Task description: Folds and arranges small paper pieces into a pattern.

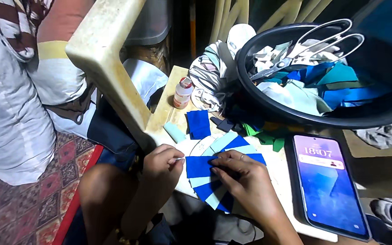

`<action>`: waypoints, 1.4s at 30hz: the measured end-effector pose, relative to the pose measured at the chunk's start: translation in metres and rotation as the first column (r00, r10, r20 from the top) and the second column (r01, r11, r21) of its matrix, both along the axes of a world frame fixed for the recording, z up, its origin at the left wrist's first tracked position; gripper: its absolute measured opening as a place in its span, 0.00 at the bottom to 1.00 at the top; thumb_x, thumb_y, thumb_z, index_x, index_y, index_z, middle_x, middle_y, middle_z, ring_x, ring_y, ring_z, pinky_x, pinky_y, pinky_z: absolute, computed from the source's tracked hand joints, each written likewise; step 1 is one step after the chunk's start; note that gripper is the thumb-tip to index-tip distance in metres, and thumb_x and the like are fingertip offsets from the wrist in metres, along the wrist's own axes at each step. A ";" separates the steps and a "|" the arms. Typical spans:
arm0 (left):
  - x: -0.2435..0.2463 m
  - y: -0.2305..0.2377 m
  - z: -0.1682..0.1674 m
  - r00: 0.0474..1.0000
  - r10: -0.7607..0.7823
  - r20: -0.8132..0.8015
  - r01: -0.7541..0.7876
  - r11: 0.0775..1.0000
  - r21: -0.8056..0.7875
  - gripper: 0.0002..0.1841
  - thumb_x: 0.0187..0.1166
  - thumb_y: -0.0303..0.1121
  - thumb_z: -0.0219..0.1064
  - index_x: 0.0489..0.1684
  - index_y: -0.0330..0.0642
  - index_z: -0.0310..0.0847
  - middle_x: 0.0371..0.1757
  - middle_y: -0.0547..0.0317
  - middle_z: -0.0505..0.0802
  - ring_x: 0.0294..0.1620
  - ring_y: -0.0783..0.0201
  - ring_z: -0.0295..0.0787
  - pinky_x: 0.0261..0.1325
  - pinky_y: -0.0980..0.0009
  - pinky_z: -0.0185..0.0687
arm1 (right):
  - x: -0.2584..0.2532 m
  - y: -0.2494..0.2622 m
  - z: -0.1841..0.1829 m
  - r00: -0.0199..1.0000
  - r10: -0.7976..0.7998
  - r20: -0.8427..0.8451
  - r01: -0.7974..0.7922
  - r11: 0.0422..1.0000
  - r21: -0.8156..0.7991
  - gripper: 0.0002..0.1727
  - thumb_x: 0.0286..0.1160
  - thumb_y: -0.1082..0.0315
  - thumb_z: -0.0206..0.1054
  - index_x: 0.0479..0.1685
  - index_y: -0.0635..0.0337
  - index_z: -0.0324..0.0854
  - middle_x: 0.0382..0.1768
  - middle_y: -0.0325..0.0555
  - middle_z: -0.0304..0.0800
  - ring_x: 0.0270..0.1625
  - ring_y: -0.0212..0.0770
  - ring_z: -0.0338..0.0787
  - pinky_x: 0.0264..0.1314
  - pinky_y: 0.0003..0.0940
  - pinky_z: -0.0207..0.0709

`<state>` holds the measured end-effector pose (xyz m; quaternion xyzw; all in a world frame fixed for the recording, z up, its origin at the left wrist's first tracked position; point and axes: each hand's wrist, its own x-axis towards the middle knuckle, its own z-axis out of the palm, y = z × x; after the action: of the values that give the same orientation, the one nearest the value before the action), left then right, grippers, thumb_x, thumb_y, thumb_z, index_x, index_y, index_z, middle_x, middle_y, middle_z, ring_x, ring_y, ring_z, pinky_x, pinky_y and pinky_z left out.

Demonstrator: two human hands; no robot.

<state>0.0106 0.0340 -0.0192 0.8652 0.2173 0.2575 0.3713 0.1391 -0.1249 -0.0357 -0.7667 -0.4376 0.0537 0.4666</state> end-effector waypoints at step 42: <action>0.007 -0.002 -0.016 0.965 -0.247 -0.091 0.264 0.914 0.308 0.10 0.76 0.30 0.68 0.46 0.38 0.94 0.50 0.51 0.94 0.49 0.55 0.89 0.53 0.66 0.84 | -0.003 0.002 0.001 0.999 -0.034 0.018 0.034 0.999 0.012 0.09 0.63 0.75 0.68 0.35 0.63 0.94 0.40 0.50 0.90 0.37 0.24 0.88 0.41 0.12 0.80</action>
<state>0.0171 0.0325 -0.0350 0.9407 0.0674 0.2165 0.2521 0.1356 -0.1233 -0.0344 -0.7719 -0.4291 0.0361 0.4678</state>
